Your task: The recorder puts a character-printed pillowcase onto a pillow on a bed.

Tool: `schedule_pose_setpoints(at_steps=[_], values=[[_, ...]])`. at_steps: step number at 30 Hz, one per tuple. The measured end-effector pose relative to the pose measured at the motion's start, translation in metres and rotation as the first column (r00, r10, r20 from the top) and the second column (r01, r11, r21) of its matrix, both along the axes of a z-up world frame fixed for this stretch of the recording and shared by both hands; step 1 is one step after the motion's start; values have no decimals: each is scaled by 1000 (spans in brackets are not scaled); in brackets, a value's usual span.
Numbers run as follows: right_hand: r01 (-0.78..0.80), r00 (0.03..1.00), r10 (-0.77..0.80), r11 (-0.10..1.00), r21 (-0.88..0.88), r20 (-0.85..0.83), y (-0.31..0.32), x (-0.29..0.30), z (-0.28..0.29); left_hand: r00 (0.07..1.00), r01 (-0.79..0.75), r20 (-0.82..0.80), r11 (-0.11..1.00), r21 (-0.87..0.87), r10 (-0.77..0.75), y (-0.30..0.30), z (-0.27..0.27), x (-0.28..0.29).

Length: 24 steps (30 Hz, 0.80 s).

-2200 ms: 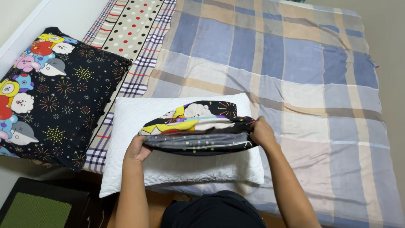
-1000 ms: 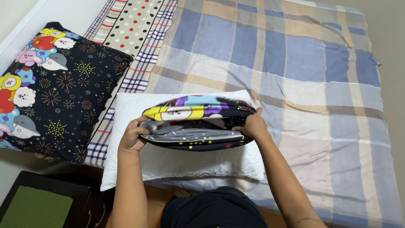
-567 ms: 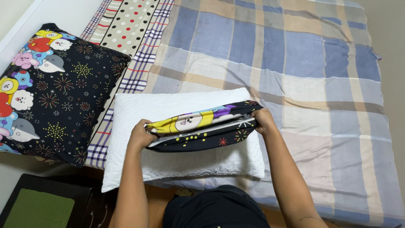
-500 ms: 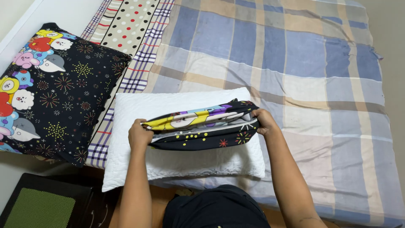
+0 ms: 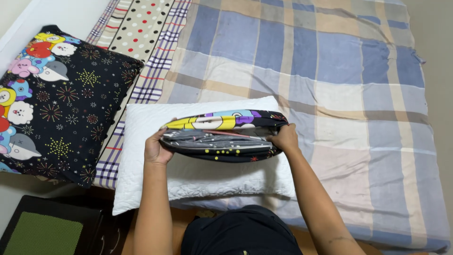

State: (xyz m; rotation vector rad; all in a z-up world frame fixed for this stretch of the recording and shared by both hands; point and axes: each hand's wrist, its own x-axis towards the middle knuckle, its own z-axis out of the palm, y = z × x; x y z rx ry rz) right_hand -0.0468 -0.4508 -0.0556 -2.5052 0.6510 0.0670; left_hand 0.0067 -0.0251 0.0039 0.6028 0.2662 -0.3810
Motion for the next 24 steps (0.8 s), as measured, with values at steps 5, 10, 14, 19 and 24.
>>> schedule_pose_setpoints(at_steps=[5,10,14,19,24], values=[[106,967,-130,987,117,218,-17,20,-76,970,30,244,987,-156,9,14,-10,-4],[48,951,-309,191,980,13,-47,31,-59,896,180,251,818,546,-365,62,-73,20],[-22,992,-121,13,1000,24,-27,12,42,901,163,-220,-176,971,-374,12,2,13],[-272,916,-137,481,834,377,-20,6,74,965,-79,-67,-524,848,-254,-32,41,9],[-122,435,155,986,-112,887,1,-26,108,681,-731,684,-193,654,-260,-60,69,-8]])
